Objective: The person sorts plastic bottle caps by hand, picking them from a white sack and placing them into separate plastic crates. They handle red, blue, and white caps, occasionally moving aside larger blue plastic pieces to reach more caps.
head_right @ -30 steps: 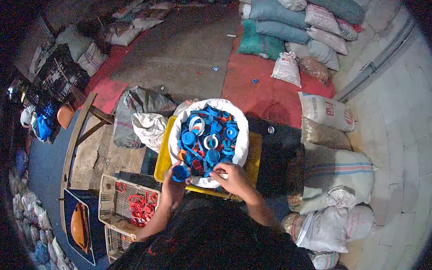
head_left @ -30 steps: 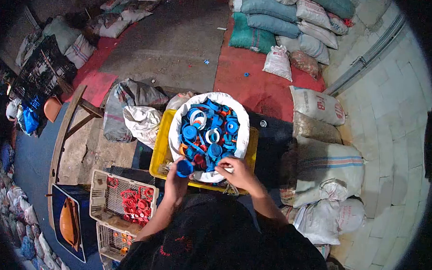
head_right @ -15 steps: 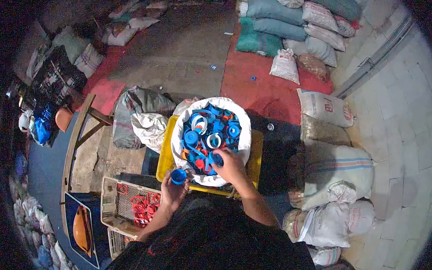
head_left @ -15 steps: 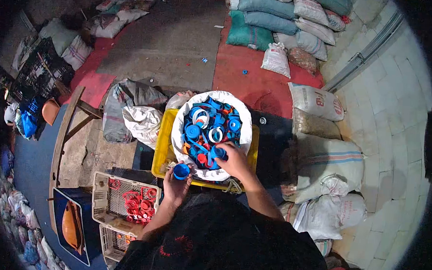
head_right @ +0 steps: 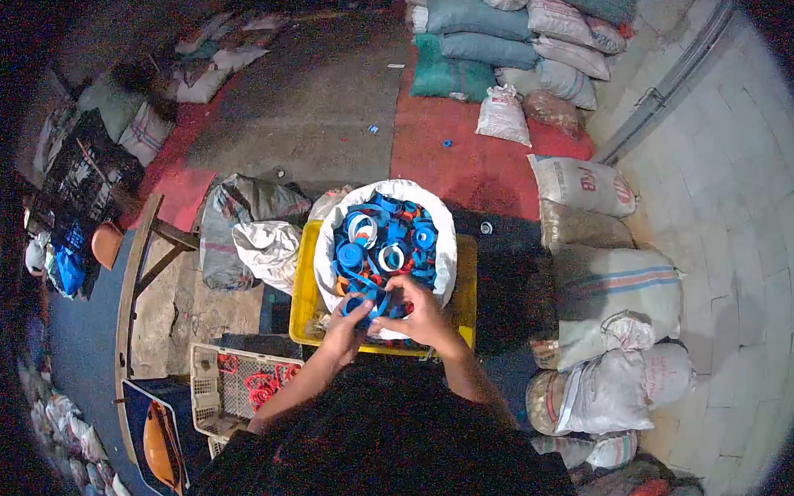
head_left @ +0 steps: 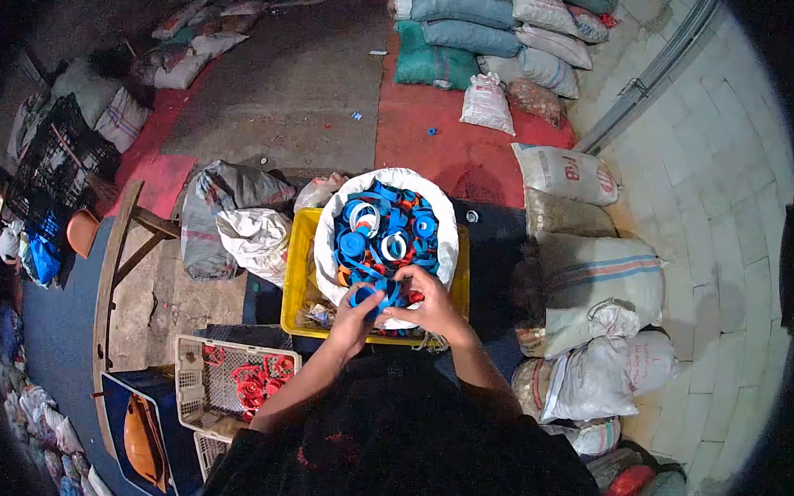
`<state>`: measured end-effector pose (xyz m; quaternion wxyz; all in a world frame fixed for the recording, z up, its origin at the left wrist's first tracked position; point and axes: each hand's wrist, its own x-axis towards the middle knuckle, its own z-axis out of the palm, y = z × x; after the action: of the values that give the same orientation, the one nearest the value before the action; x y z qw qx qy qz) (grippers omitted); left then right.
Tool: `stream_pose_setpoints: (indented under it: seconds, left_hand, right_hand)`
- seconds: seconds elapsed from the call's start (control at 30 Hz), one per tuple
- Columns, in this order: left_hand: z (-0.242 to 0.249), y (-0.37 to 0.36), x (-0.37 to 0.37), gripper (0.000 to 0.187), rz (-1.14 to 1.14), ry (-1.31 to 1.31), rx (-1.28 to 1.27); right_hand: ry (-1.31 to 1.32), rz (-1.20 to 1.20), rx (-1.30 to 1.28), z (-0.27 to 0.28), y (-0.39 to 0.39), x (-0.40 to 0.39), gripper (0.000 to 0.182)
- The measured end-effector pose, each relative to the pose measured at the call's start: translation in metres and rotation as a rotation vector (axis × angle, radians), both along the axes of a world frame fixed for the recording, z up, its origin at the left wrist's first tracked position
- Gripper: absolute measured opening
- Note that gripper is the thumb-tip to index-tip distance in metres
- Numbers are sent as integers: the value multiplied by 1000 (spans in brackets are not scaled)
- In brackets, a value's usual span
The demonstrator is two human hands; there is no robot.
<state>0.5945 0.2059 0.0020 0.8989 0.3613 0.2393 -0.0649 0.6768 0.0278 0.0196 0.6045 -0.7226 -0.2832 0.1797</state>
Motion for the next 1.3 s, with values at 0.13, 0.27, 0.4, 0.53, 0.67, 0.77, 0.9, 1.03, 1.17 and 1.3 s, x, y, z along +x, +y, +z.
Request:
stream_pose_setpoints:
  seconds: [0.13, 0.27, 0.4, 0.53, 0.67, 0.77, 0.9, 1.03, 1.17, 1.3]
  left_hand:
    - [1, -3, 10, 23, 41, 15, -23]
    - [-4, 5, 12, 22, 41, 38, -37]
    - [-21, 11, 18, 19, 72, -102, 268]
    - [-12, 8, 22, 16, 99, -170, 366]
    - [-21, 8, 22, 15, 158, -199, 304]
    - [1, 11, 14, 19, 106, -132, -205]
    - [-11, 9, 9, 51, -12, -161, -555]
    - [7, 5, 12, 58, 27, 32, -565]
    - [-24, 14, 8, 50, -100, -141, -700]
    - [-29, 18, 6, 44, -49, -95, -657]
  right_hand:
    - [-176, -49, -111, 8, -8, -3, 36]
    - [-326, -146, -89, 5, -15, -5, 23]
    - [-14, -366, 49, -12, -21, -8, 19]
    - [103, -636, 64, -15, -13, -13, 13]
    - [-672, -623, -113, 8, -15, -16, 20]
    - [-872, -604, -119, 22, -13, -17, 22]
    - [-716, -561, -52, 42, -1, -22, 23]
    - [-679, -375, -79, 47, 16, -29, 17]
    - [-751, -80, -227, 35, 32, -34, 16]
    - [-733, 44, -396, 34, 41, -39, 25]
